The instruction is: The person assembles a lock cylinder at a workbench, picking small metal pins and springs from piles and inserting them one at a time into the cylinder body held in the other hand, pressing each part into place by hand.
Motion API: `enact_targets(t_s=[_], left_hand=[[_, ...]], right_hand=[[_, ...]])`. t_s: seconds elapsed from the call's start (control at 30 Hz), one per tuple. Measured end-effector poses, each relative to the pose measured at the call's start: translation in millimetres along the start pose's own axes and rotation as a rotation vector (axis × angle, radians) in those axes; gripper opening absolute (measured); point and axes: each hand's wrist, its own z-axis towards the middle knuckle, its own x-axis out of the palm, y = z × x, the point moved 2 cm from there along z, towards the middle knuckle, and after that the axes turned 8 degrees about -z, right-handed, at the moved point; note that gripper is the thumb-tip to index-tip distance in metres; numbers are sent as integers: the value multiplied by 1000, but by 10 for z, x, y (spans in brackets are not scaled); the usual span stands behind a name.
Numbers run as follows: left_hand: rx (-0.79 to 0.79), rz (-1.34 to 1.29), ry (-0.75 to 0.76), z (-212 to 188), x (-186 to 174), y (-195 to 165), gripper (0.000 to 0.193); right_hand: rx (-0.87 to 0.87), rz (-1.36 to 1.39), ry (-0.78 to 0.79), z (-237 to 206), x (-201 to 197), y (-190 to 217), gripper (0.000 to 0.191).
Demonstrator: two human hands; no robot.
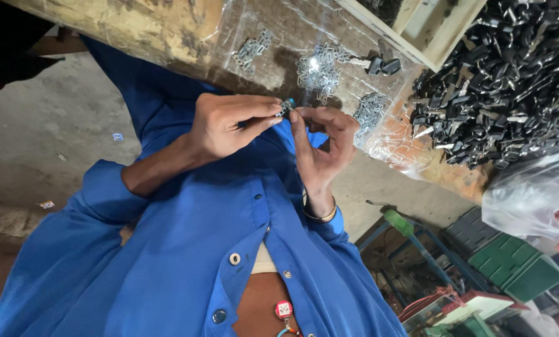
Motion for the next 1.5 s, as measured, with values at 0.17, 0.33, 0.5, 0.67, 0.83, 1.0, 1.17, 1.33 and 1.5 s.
enact_targets(t_s=[0.17,0.33,0.5,0.67,0.83,1.0,1.17,1.33,1.5], left_hand=[[79,76,34,24,27,-25,19],[124,44,158,32,53,-49,17],[-31,-69,136,17,118,-57,20],[-165,-172,87,25,51,-35,22],[-205,-199,63,26,15,-14,21],[-172,-210,39,49,1,-3,22],[-197,-179,26,66,0,-20,22],[-217,-179,24,57,3,-33,21],[-179,-110,28,42,-2,-31,21]], right_hand=[[-185,-360,12,16,-77,105,27],[-313,-549,222,74,-395,102,22],[108,-539,-68,45,-790,-96,20],[-285,-851,16,-63,-767,-174,31],[-268,-772,-2,-117,-764,-174,47],[-363,-791,-64,-65,-720,-192,54],[-528,-912,27,-104,-576,-164,29],[-410,-473,119,-117,-365,-47,20],[-304,-260,46,-14,-151,-11,18]])
